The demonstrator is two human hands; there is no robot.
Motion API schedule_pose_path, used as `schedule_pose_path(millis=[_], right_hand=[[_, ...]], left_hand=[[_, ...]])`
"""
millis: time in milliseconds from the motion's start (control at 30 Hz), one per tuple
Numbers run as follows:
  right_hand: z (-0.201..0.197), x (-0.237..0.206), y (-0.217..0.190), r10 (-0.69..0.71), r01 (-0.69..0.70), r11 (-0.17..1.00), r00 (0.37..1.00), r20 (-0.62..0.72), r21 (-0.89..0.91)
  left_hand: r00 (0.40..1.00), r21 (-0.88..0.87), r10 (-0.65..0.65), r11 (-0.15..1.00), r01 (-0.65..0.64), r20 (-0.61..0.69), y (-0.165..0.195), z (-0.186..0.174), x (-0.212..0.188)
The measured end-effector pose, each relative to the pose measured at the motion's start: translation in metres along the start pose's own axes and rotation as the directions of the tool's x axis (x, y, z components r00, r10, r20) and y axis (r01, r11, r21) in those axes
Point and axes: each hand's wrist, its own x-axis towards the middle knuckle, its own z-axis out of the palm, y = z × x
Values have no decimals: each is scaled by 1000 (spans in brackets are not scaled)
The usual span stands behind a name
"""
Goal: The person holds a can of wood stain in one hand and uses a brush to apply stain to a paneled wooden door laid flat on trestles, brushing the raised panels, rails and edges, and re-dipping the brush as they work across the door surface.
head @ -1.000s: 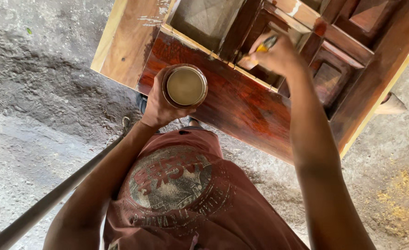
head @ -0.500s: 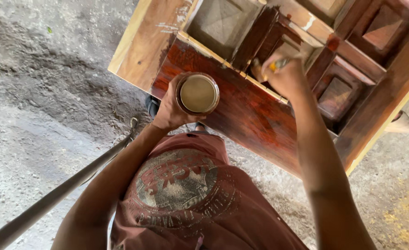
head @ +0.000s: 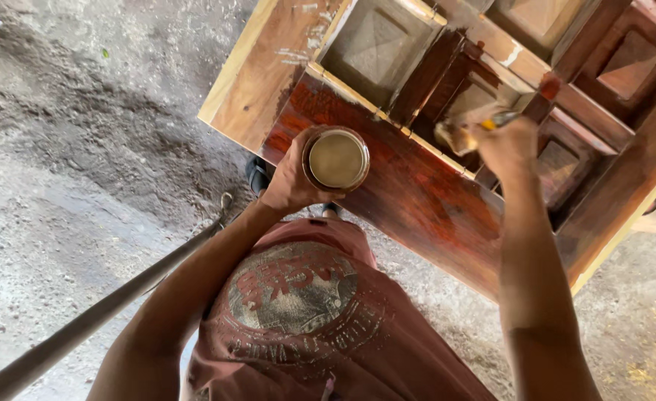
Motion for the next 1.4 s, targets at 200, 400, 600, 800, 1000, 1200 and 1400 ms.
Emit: schedule_pose_path(millis=[200, 400, 600, 800, 1000, 1200, 1400], right_hand=[[1, -5, 9, -151, 110, 984, 934, -324, -141], [0, -4, 5, 35, -19, 968, 998, 59, -252], [-12, -15, 13, -291, 278, 946, 955, -61, -166], [-12, -22, 24, -12, -14, 989, 984, -177, -145], [3, -43, 31, -57, 11, 985, 965, -257, -175], [22, -79, 28, -22, 89, 986, 908, -418, 140], [19, -72, 14, 159, -102, 982, 906, -393, 161]], left_hand=[[1000, 14, -8, 1000, 8, 3, 1, 0, 0], [1000, 22, 24, 999, -24, 19, 0, -2, 2], [998, 8, 59, 998, -58, -22, -3, -1, 1], [1000, 14, -11, 1000, 11, -12, -5, 1, -1], [977, 339, 42, 934, -112, 208, -20, -40, 9], [995, 511, 103, 856, -83, -10, -44, -91, 31], [918, 580, -40, 785, -216, 395, -54, 5, 186]])
